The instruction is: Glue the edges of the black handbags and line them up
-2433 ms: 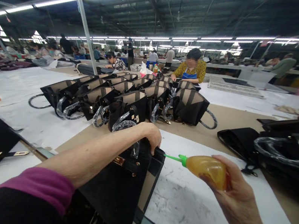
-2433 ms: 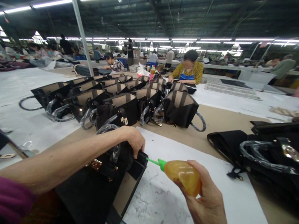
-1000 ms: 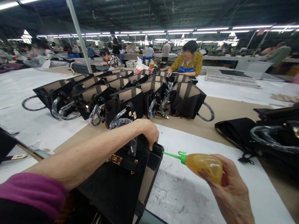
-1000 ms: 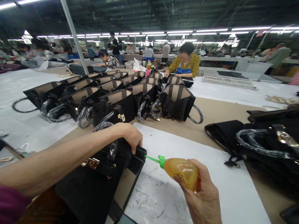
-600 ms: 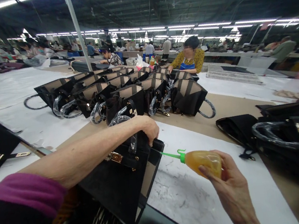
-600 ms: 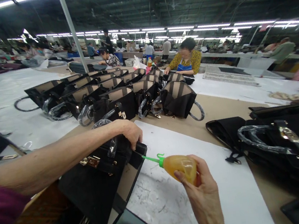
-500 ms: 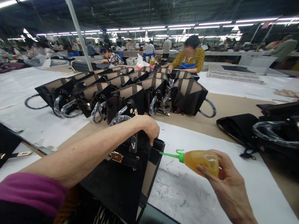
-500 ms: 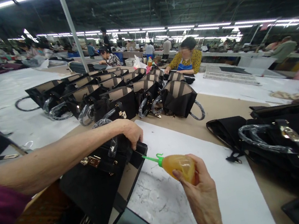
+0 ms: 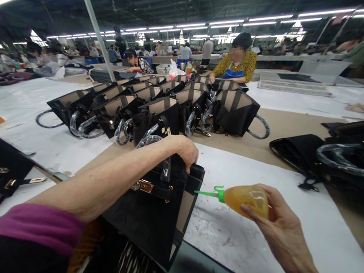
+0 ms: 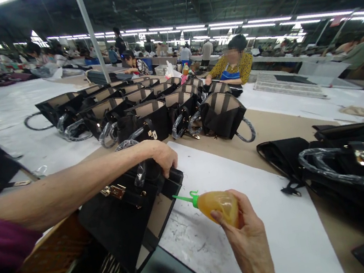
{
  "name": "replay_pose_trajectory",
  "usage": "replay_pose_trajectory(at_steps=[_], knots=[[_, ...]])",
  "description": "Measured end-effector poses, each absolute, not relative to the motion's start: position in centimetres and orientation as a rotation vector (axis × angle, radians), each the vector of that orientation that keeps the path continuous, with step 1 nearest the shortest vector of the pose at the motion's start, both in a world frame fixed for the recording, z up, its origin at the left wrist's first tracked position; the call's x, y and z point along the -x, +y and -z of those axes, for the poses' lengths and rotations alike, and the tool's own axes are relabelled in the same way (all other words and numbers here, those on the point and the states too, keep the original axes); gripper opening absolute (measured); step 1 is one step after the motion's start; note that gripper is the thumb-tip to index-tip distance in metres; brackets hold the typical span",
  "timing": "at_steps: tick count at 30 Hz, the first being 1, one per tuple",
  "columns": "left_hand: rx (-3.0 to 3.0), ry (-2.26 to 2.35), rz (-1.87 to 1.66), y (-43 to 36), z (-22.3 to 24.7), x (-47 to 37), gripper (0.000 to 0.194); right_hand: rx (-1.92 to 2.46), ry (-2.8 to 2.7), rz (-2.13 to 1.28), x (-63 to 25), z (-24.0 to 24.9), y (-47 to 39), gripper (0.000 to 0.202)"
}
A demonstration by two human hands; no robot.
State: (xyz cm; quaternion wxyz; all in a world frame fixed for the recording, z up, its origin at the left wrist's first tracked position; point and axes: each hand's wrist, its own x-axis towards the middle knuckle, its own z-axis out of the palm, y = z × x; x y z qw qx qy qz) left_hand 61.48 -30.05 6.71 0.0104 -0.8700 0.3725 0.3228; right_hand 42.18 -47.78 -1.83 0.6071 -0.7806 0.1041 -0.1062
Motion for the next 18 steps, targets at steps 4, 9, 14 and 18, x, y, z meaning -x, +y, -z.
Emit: replay_pose_trajectory(at_steps=[4, 9, 14, 18], knots=[[2.624, 1.095, -1.054, -30.2, -7.2, -61.1, 0.041, 1.832, 0.232, 0.220, -42.0, 2.0, -47.8, 0.048], [2.604, 1.069, -1.037, -30.2, -7.3, -60.8, 0.042, 1.850, 0.215, 0.198, -41.4, 2.1, -47.7, 0.047], [2.567, 1.073, -1.012, -30.1, -7.6, -60.4, 0.044, 1.849, 0.222, 0.161, -40.6, 2.7, -47.3, 0.048], [2.509, 1.101, -0.989, -30.0, -7.8, -60.1, 0.043, 1.830, 0.233, 0.149, -39.9, 3.1, -46.9, 0.049]])
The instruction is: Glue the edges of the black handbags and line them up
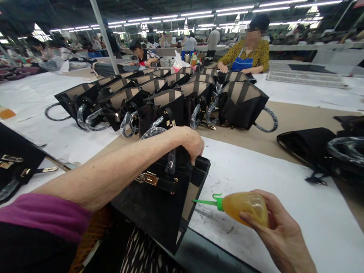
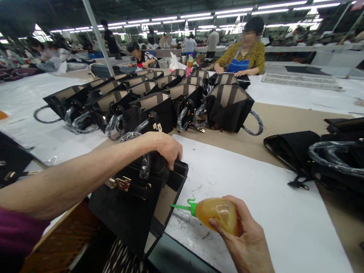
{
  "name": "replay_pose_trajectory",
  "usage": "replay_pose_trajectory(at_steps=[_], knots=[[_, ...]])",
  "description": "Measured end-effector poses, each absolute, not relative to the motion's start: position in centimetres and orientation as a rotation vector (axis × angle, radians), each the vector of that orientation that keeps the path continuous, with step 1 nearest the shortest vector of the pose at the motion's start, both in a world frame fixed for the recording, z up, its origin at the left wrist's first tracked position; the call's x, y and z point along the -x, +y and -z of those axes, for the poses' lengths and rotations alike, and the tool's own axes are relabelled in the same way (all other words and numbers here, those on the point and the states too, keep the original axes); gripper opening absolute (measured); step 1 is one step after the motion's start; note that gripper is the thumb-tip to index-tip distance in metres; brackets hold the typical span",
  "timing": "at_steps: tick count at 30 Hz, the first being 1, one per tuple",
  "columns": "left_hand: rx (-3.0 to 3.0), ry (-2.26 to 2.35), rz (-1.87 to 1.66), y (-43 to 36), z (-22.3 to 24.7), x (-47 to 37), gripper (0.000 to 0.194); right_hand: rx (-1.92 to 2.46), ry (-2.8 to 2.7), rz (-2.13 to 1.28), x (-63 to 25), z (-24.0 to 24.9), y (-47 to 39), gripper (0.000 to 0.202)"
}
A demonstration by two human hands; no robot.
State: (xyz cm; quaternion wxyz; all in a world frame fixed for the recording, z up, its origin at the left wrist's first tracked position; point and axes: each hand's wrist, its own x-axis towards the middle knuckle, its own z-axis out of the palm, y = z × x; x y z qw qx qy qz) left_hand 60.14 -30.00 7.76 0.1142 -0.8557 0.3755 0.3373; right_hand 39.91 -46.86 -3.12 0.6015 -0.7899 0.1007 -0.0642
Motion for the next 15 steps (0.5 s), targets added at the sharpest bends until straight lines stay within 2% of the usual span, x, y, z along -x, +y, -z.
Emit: replay_pose_trajectory(at_steps=[9, 15], knots=[[2.512, 1.109, -0.905, -29.4, -9.4, -58.7, 0.040, 1.887, 0.173, 0.033, -38.8, 4.0, -46.8, 0.051], [2.461, 1.173, -0.832, -27.6, -12.9, -55.7, 0.025, 1.881, 0.147, -0.011, -38.5, 3.3, -45.8, 0.048]])
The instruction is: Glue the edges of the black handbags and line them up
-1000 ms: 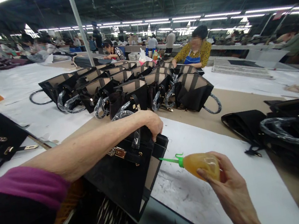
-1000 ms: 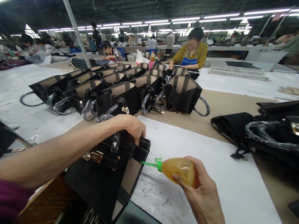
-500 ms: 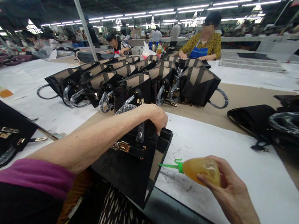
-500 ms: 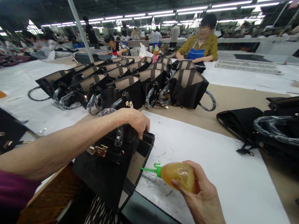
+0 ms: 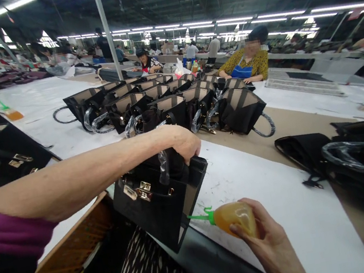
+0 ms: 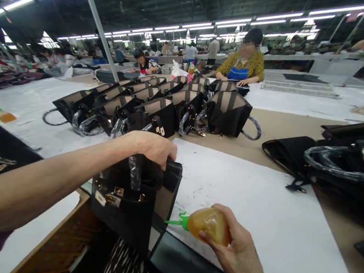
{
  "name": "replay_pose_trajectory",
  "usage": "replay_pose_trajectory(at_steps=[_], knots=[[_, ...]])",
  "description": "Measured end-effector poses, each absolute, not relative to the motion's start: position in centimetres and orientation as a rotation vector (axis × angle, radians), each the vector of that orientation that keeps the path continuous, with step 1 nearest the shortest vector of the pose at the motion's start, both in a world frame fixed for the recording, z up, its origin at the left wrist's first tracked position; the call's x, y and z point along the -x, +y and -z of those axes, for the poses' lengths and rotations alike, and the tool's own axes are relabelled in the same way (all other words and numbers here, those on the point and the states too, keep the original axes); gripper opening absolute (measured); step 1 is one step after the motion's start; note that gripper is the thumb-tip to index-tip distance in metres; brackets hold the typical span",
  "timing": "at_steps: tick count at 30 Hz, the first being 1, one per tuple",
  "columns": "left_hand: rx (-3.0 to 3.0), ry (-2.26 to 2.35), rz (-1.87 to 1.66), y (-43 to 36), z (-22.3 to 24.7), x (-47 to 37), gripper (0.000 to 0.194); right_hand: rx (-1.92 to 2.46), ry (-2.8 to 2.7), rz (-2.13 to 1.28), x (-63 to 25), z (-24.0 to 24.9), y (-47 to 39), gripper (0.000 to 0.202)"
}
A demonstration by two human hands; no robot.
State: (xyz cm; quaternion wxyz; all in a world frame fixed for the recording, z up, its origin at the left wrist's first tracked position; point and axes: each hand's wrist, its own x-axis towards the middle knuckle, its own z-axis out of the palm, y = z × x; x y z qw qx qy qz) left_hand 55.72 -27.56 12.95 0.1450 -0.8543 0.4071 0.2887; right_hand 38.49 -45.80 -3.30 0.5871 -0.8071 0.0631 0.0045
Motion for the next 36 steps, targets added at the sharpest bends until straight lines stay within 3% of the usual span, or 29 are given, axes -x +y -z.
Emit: replay_pose_trajectory(at_steps=[10, 18, 22, 28, 36], knots=[[2.541, 0.920, -0.362, -23.7, -17.9, -52.1, 0.019, 1.417, 0.336, -0.064, -40.1, 0.2, -45.0, 0.054], [2.630, 0.941, -0.150, -21.8, -13.2, -50.7, 0.024, 1.421, 0.252, -0.063, -41.6, 1.0, -44.9, 0.053], [2.672, 0.977, 0.021, -20.8, -11.0, -50.8, 0.015, 1.664, 0.116, 0.014, -43.0, 2.0, -44.8, 0.057], [2.719, 0.940, 0.121, -20.3, -10.0, -49.9, 0.010, 1.871, 0.042, 0.136, -45.3, 3.2, -44.0, 0.057], [2.710, 0.945, 0.239, -19.8, -8.4, -48.8, 0.018, 2.021, -0.005, 0.255, -46.4, 4.4, -42.7, 0.057]])
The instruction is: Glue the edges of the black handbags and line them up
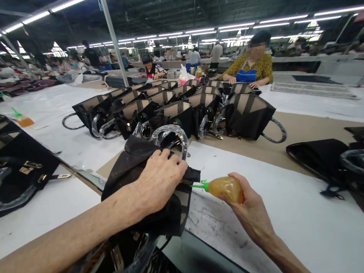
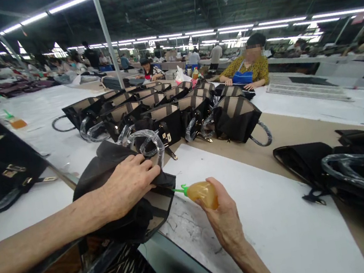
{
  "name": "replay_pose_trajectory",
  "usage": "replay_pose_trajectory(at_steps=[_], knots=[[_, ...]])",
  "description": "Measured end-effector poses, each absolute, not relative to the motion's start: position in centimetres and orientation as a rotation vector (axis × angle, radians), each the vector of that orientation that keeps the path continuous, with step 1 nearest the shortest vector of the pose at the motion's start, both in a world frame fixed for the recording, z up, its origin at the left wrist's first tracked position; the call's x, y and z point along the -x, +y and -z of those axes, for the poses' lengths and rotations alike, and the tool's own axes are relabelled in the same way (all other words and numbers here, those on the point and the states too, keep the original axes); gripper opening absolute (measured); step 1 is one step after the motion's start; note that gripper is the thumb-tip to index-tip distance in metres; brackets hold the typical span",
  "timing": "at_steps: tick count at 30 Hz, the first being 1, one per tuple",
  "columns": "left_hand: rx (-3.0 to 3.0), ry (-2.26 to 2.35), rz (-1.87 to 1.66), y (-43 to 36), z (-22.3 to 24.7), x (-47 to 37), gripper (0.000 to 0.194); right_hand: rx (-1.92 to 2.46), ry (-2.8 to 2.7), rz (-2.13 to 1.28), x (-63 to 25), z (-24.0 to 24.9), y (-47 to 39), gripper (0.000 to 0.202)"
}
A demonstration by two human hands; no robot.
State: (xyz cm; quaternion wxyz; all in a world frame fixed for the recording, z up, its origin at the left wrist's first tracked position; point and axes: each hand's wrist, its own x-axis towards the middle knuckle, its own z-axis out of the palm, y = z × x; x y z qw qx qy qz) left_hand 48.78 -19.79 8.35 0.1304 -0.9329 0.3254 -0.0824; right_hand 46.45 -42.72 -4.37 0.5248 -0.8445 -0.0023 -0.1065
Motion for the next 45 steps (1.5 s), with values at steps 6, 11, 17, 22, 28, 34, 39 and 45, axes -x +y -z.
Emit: replay_pose_trajectory(at_steps=[6, 11, 17, 22, 28, 34, 39, 45], knots=[[2.723, 0.969, 0.323, -19.3, -7.7, -47.5, 0.015, 2.017, 0.003, 0.159, -46.4, 4.9, -42.9, 0.051], [2.744, 0.965, 0.304, -19.1, -7.5, -46.8, 0.017, 1.959, 0.033, 0.074, -46.4, 4.9, -43.1, 0.049], [2.762, 0.954, 0.250, -18.9, -7.5, -46.3, 0.021, 1.899, 0.062, -0.012, -45.9, 4.7, -43.3, 0.046], [2.783, 0.947, 0.201, -19.0, -7.5, -45.8, 0.022, 1.865, 0.059, -0.091, -45.3, 4.5, -43.6, 0.043], [2.815, 0.937, 0.184, -18.8, -7.3, -45.1, 0.020, 1.794, 0.084, -0.151, -45.3, 4.6, -43.9, 0.044], [2.841, 0.925, 0.153, -18.6, -7.3, -44.6, 0.023, 1.768, 0.089, -0.189, -44.9, 4.5, -43.9, 0.042], [2.847, 0.909, 0.144, -18.7, -7.1, -44.4, 0.025, 1.730, 0.112, -0.235, -44.4, 4.4, -44.0, 0.043], [2.853, 0.905, 0.124, -18.6, -7.0, -44.1, 0.028, 1.666, 0.144, -0.283, -44.1, 4.0, -43.8, 0.043]])
